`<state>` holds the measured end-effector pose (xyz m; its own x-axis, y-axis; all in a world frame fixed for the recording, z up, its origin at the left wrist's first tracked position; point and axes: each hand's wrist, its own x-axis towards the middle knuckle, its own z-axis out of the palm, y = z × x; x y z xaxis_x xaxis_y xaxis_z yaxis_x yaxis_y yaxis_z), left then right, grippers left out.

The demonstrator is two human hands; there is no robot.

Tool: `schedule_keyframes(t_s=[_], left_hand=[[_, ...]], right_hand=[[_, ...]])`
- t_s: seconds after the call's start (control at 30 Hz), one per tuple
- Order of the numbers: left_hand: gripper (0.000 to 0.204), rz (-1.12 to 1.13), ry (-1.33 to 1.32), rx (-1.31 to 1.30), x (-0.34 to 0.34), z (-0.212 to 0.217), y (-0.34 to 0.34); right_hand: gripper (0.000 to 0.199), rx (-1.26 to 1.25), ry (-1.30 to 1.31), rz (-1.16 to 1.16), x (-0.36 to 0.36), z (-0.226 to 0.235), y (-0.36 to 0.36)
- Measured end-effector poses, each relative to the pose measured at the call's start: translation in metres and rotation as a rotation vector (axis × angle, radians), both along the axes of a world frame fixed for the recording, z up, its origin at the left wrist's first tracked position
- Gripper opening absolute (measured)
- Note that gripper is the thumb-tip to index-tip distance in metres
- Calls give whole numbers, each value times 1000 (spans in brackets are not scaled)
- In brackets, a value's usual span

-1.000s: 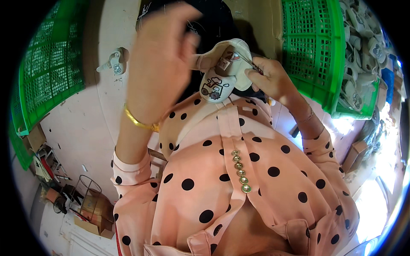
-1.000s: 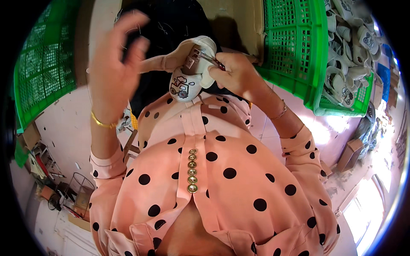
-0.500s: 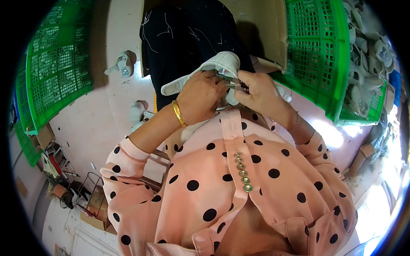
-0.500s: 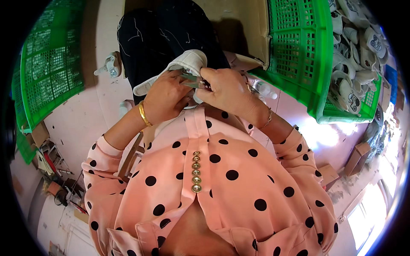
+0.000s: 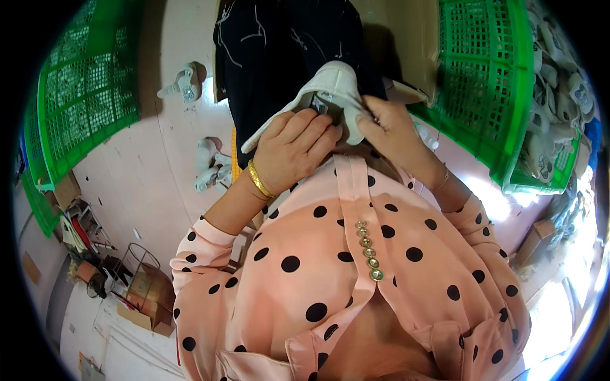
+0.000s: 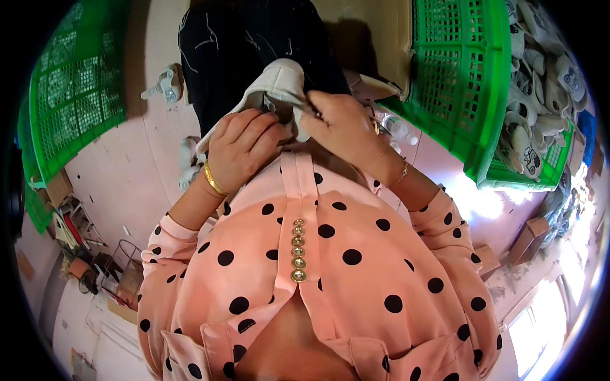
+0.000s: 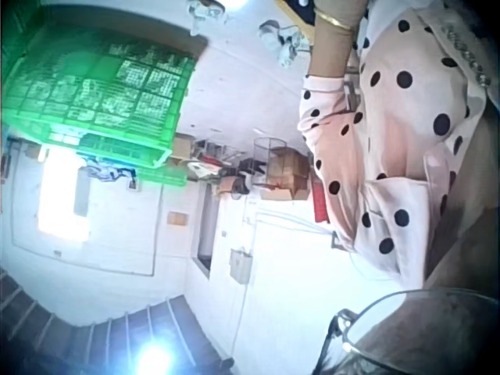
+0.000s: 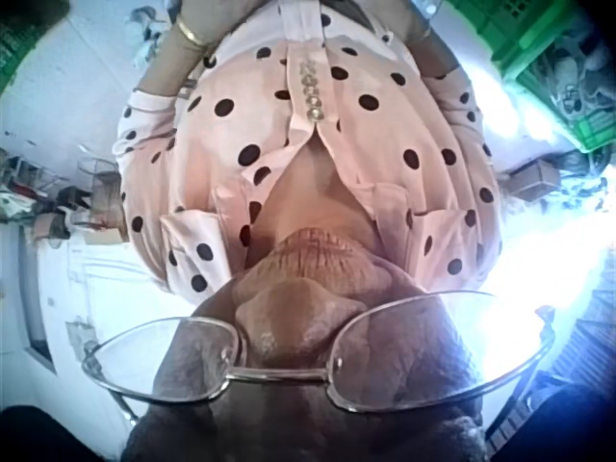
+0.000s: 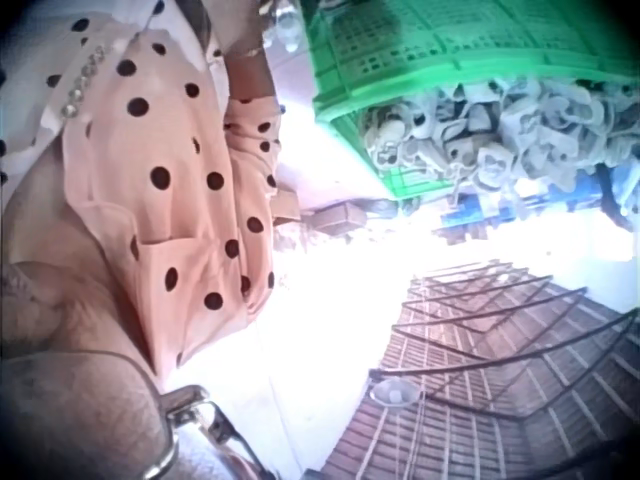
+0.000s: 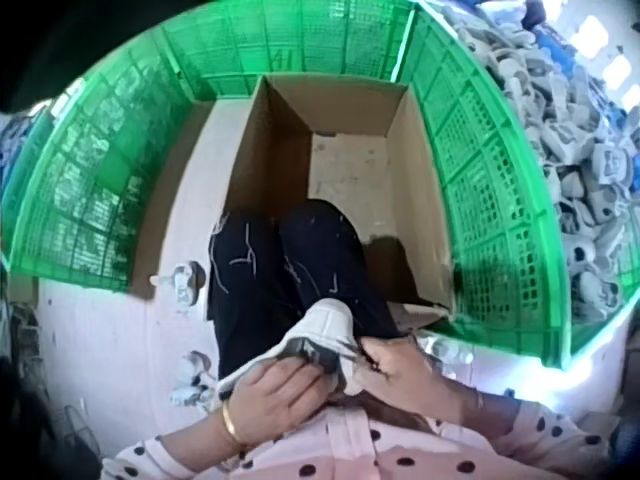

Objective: The person sits and uses scissors to trim excess fabric and loose threads from small, light-colored fabric pieces. They handle the items one by one, cutting edges and details, then placing the finished pieces into a cardboard box.

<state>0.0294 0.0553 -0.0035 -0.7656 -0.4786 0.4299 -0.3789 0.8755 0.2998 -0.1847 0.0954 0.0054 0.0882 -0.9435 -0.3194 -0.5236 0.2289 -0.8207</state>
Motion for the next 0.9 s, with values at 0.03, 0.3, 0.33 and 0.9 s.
schedule_keyframes(t_s=[0.03,0.3,0.33,0.9], left_hand=[[20,30,12,-22,3,-2,6],[14,80,158,112,20,-23,28],[15,72,162,124,23,-25,29],[19,60,245,169,21,-23,32]], right_hand=[[22,7,-68,-34,0,0,2],[25,157,-221,-162,11,0,12],[26,154,-203,-146,11,-1,13],[21,43,21,19,1,-2,-2]])
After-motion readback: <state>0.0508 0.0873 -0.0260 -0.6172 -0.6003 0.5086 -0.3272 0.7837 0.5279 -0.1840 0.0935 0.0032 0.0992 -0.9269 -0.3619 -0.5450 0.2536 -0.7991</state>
